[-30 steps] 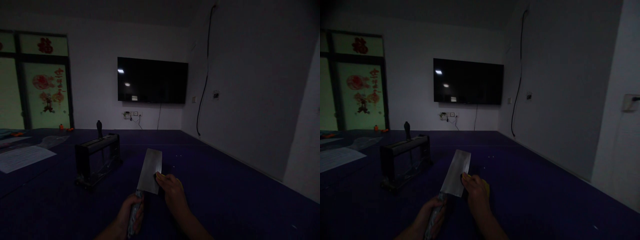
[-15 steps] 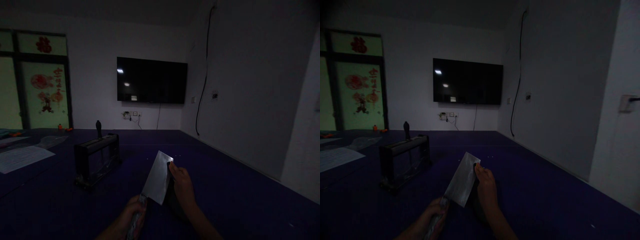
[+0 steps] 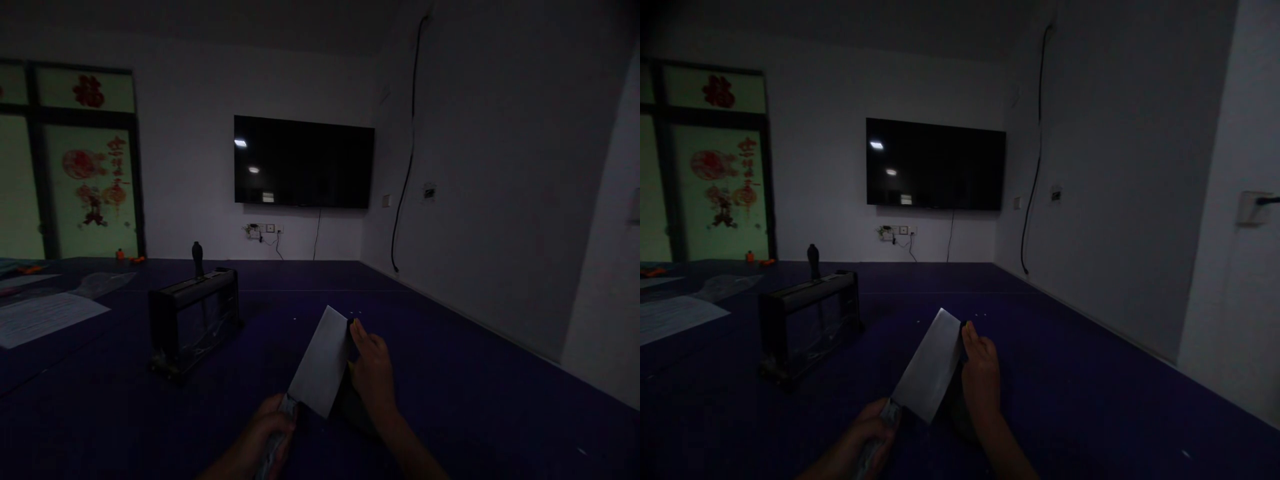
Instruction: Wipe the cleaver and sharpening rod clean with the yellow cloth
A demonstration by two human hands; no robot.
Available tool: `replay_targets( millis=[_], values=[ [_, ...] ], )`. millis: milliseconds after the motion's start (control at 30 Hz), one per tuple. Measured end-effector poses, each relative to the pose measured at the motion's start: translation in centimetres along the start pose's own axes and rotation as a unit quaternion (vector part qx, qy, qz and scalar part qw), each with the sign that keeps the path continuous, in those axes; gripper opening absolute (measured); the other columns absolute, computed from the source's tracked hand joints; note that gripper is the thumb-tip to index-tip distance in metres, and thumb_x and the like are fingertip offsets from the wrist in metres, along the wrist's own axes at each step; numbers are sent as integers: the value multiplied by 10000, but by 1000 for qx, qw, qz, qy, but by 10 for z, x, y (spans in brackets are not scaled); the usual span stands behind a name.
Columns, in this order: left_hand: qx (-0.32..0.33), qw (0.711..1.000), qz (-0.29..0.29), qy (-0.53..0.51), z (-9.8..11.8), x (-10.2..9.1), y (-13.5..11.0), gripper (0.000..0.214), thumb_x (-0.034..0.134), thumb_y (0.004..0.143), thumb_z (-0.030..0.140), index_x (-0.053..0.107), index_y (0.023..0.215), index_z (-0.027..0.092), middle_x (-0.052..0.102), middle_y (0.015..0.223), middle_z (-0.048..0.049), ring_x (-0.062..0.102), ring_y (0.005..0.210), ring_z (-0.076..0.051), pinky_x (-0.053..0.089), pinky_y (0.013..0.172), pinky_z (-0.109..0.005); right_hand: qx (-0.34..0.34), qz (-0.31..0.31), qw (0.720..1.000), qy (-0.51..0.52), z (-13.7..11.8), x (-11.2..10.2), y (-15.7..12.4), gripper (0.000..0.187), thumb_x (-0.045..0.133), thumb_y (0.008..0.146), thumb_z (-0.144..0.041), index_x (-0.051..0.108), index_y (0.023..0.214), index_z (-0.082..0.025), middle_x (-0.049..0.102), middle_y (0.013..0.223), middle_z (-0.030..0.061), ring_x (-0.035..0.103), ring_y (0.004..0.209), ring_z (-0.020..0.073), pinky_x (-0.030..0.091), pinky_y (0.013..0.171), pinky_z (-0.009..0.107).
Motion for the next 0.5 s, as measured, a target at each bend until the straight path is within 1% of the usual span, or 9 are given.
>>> replay_targets(
  millis=[67, 133, 200, 267, 333, 433, 500],
  values=[
    [13, 1000, 5, 8, 0, -1, 2, 293, 563, 624, 416, 520, 760, 160, 423, 350, 70, 294, 233, -55, 160, 275, -155, 11, 18, 1000, 9, 1, -3, 0, 654, 318, 686, 25, 491, 1269, -216, 532, 1289, 49, 509, 989, 224, 463, 827, 434],
    [16, 1000, 16, 14, 0, -3, 4, 411, 542, 646, 539, 519, 799, 158, 441, 362, 62, 314, 225, -72, 170, 261, -168, 18, 34, 999, 16, 1, -7, 0, 637, 324, 694, 9, 492, 1268, -211, 529, 1292, 55, 507, 1008, 228, 456, 838, 445],
    [25, 999, 43, 21, 4, -7, 5, 512, 480, 676, 645, 511, 826, 157, 466, 393, 52, 343, 232, -83, 193, 263, -178, 19, 44, 999, 23, -1, -9, -1, 631, 329, 695, 2, 493, 1266, -210, 529, 1289, 60, 514, 1004, 227, 454, 842, 453],
    [45, 995, 75, 39, 11, -11, 5, 557, 439, 697, 694, 507, 836, 158, 490, 438, 46, 358, 252, -76, 212, 283, -180, 13, 46, 998, 34, -5, -9, -2, 642, 323, 690, 11, 497, 1264, -216, 542, 1276, 60, 521, 999, 221, 455, 844, 454],
    [70, 990, 96, 74, 19, -14, 4, 541, 441, 716, 693, 509, 786, 161, 489, 469, 46, 361, 282, -63, 224, 308, -177, 6, 43, 998, 53, -11, -8, -3, 651, 317, 690, 21, 501, 1263, -228, 557, 1260, 57, 518, 1018, 216, 457, 849, 447],
    [112, 978, 114, 136, 29, -15, 2, 463, 498, 748, 619, 515, 708, 159, 475, 524, 50, 382, 371, -50, 273, 373, -165, 3, 26, 995, 91, -22, -6, -7, 659, 315, 702, 18, 494, 1270, -263, 565, 1253, 41, 517, 1042, 208, 464, 852, 439],
    [140, 967, 129, 169, 34, -16, 0, 407, 548, 747, 566, 543, 729, 160, 486, 564, 47, 416, 444, -65, 319, 428, -167, 1, 15, 992, 124, -29, -5, -9, 662, 313, 702, 13, 494, 1269, -277, 576, 1239, 35, 528, 1049, 204, 465, 862, 443]
  ],
)
Point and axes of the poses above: each hand's wrist, its own y-axis towards the middle knuckle, its own x-axis out of the palm, z = x × y, the point moved 8 cm from there along y, towards the middle knuckle
